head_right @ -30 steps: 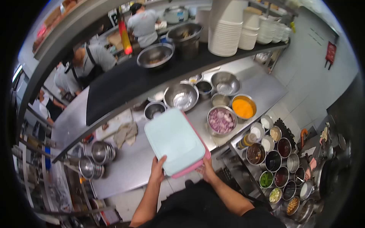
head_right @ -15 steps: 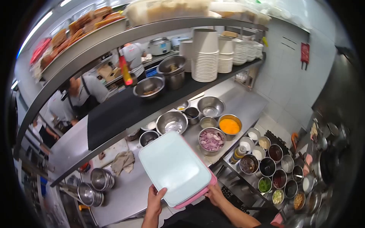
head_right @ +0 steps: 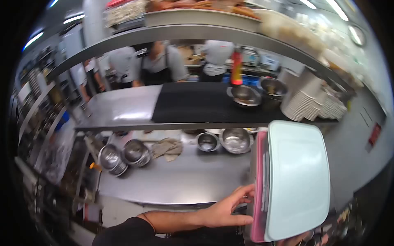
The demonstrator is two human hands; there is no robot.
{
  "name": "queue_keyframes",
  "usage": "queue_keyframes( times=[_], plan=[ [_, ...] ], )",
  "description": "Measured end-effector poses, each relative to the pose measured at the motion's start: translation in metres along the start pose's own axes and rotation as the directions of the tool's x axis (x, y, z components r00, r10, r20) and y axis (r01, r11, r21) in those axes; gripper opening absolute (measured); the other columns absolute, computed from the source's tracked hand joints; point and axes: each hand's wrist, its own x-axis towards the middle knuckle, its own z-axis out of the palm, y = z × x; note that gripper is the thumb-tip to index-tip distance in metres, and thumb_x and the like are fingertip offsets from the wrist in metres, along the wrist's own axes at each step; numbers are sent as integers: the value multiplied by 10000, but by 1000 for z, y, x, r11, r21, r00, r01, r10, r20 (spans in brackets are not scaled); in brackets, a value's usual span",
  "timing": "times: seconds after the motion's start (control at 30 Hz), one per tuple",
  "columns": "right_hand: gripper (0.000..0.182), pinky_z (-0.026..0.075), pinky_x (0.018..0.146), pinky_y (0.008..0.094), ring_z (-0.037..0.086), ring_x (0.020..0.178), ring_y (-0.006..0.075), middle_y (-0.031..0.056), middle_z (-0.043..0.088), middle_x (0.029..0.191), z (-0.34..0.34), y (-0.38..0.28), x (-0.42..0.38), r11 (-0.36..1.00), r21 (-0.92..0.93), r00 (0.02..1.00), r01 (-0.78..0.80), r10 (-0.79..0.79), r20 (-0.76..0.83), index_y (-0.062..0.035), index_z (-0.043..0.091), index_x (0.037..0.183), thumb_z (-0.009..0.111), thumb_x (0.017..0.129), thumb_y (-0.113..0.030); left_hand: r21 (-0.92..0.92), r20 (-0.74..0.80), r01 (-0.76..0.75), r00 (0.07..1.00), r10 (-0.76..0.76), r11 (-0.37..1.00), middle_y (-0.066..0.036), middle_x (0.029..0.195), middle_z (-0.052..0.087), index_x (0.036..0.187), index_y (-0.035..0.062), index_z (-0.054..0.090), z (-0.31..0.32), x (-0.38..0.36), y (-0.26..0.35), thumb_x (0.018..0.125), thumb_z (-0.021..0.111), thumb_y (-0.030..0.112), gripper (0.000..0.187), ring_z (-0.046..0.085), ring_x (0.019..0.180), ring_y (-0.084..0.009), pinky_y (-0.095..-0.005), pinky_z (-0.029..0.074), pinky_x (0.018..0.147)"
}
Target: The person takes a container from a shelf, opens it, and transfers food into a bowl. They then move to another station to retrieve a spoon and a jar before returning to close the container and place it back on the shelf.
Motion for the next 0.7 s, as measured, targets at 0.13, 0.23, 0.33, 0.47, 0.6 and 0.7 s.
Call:
queue_keyframes(
  times=[0.13,0.23,0.33,0.47,0.6,0.7],
  plan=[
    [676,408,1150,399,487,1376,245,41,489,1525,14,-102,6,901,-241,923,359,-382,-54,-92,402,1543,512,1053,-545,-162,194,-81,974,112,983,-167,1446,408,1603,-28,203,37,61,37,907,792,336,982,423,1359,-236,-390,391,1126],
    [604,509,1083,437,596,1291,266,105,580,1466,24,-182,39,817,-295,858,495,-405,316,-60,469,1508,416,1099,-502,-198,296,-74,946,132,977,-158,1438,423,1594,-29,222,68,109,72,911,779,319,947,422,1359,-222,-395,405,1111],
    [532,544,1019,386,645,1202,230,85,642,1358,92,-226,49,822,-258,843,508,-412,346,-59,558,1397,450,1095,-483,-240,335,-165,911,241,957,-150,1358,504,1513,-49,344,101,166,103,911,756,310,813,477,1285,-201,-369,423,1076],
    [474,581,958,394,669,1092,210,58,664,1270,162,-289,88,759,-321,803,567,-421,422,-107,599,1360,498,1074,-471,-267,440,-151,860,260,952,-93,1302,546,1335,-20,546,131,245,153,960,698,303,518,522,1212,-173,-371,414,1063],
    [533,468,1114,396,545,1334,216,53,607,1414,214,-362,153,755,-433,801,493,-200,564,-196,535,1469,542,1037,-507,-283,382,-314,830,406,906,-52,1069,579,1056,78,643,158,333,187,873,714,322,313,532,1015,-158,-344,467,896],
    [666,484,1079,375,532,1327,246,93,523,1473,270,-375,194,717,-397,815,573,-445,372,-127,530,1458,630,966,-565,-314,246,-266,904,349,911,-78,1056,560,1090,28,647,173,394,219,843,698,321,386,534,963,-206,-392,469,825]
  ],
)
